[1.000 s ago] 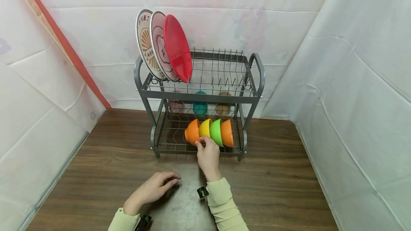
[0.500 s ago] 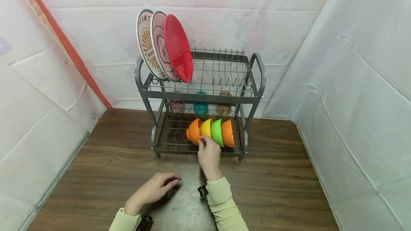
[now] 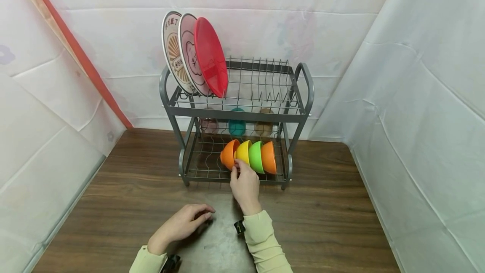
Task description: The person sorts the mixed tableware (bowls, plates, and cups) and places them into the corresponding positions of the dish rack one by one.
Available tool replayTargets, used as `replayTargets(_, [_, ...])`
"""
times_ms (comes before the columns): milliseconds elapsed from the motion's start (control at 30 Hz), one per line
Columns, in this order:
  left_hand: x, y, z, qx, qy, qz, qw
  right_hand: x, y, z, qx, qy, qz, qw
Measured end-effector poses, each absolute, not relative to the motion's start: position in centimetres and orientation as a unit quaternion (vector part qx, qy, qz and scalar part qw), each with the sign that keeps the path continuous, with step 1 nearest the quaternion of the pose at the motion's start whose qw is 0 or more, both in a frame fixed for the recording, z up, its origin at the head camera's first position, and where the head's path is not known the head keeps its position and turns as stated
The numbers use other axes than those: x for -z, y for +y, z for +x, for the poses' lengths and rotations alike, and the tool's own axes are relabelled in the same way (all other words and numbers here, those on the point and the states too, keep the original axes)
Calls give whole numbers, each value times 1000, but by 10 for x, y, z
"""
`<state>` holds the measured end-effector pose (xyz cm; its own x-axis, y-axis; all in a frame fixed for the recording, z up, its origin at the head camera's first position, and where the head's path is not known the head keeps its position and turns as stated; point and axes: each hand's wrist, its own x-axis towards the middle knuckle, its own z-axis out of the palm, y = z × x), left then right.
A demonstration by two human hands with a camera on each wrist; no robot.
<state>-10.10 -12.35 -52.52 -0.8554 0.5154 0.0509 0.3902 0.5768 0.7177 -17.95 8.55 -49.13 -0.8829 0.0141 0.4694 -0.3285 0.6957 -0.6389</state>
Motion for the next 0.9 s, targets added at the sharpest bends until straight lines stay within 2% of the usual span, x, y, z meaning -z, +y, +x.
replayTargets(333, [525,-126,-102,-390,883,248,86,492,93,-168,-376,-890,89,243])
replayTargets(467, [525,-124,-101,-377,897,219,70,494,100,-162,-367,-889,101,256])
replayTargets(567, [523,-122,-101,-341,924,172,29,494,107,-158,-359,-887,115,267])
replayTargets(700, [517,-118,-103,-286,948,129,-56,489,117,-154,-344,-885,140,281])
replayTargets(900, [504,-109,-114,-233,942,148,-193,485,136,-150,-299,-897,163,283])
